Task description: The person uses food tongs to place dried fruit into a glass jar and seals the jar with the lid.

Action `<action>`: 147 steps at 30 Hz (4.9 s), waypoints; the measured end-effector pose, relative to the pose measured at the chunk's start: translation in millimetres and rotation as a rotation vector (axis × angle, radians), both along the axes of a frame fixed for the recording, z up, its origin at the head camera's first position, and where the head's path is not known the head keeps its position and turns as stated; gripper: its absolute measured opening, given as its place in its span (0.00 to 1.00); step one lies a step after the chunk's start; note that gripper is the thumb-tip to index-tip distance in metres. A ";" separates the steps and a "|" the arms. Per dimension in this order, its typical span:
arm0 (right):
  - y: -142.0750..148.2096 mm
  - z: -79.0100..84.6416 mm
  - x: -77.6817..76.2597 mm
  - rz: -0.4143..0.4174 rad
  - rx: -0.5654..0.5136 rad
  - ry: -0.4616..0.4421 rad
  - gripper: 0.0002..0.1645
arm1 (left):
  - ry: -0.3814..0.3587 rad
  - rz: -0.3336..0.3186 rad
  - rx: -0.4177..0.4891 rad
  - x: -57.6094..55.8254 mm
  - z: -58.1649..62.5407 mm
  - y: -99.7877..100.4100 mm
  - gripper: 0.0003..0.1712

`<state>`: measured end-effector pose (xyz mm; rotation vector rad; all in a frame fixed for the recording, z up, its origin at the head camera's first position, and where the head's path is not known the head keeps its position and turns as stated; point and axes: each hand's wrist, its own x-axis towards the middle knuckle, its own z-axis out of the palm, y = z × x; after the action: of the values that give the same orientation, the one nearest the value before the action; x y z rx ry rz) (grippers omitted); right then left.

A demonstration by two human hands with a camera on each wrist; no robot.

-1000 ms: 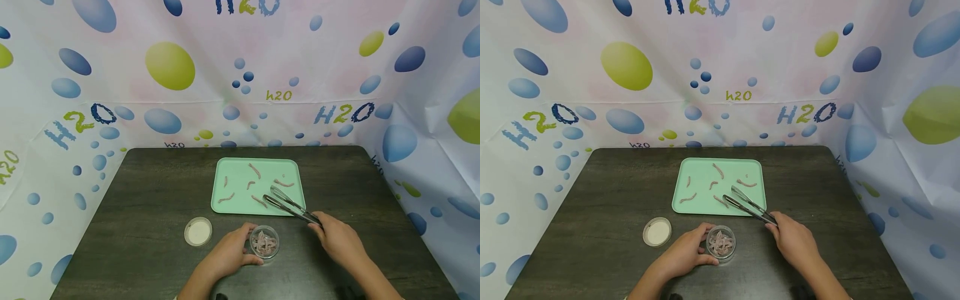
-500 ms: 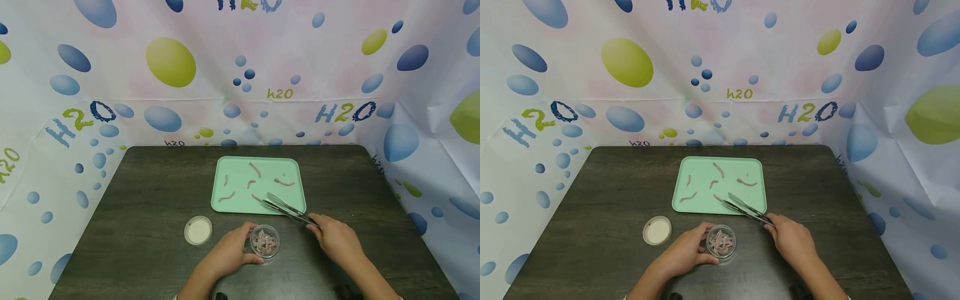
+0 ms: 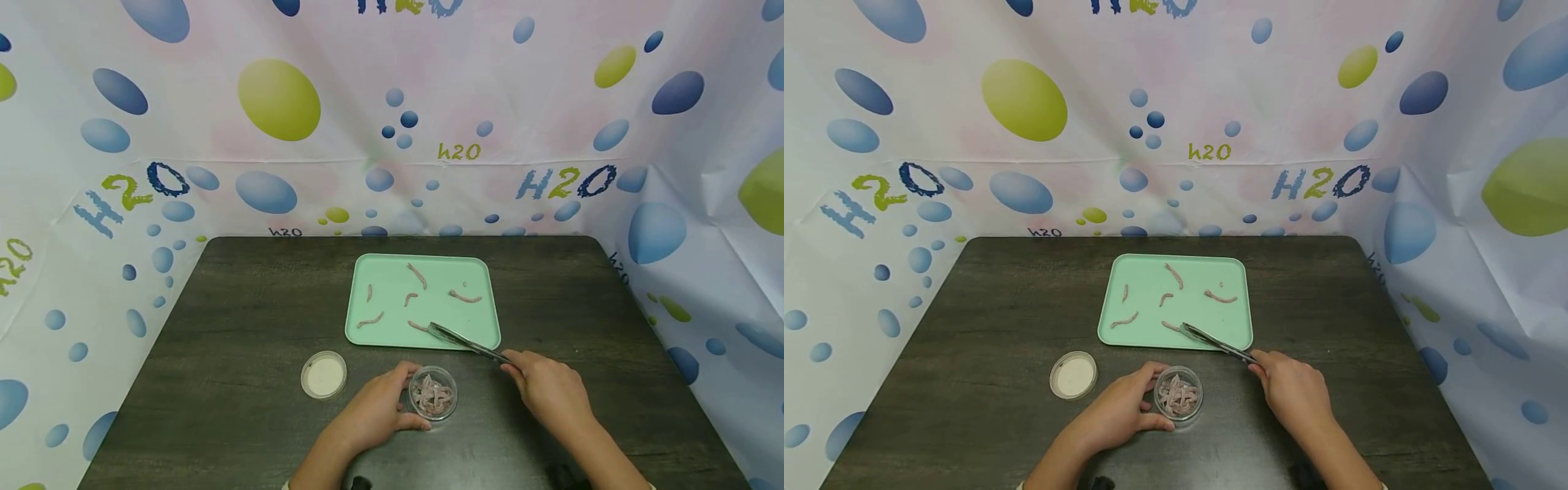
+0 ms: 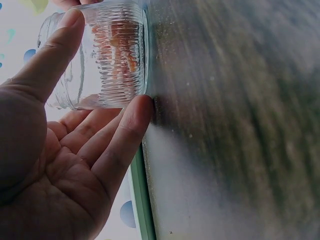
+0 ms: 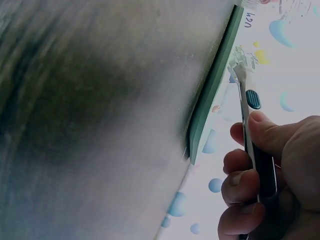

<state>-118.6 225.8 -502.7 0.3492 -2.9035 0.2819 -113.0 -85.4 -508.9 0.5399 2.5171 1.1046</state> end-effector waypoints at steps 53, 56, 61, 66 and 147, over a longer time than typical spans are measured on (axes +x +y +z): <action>37.6 24.7 50.4 -0.149 -0.231 -0.084 0.17 | -0.039 -0.002 0.000 -1.3 2.7 1.0 0.49; 39.9 27.0 55.9 -0.141 -0.218 -0.103 0.18 | -0.048 0.001 0.014 -1.3 3.0 1.0 0.49; 41.8 22.8 63.1 -0.108 -0.195 -0.115 0.18 | -0.060 0.006 0.024 -1.0 3.3 0.5 0.49; 43.8 20.2 70.6 -0.105 -0.189 -0.105 0.17 | -0.062 0.003 0.018 -1.6 2.7 1.1 0.49; 28.2 53.7 37.0 -0.121 -0.367 -0.022 0.35 | 0.008 -0.017 -0.038 -8.8 1.3 2.7 0.53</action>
<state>-81.6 254.0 -449.0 0.1093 -2.7985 0.7859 -121.8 -82.7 -507.6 0.5552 2.5307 1.0485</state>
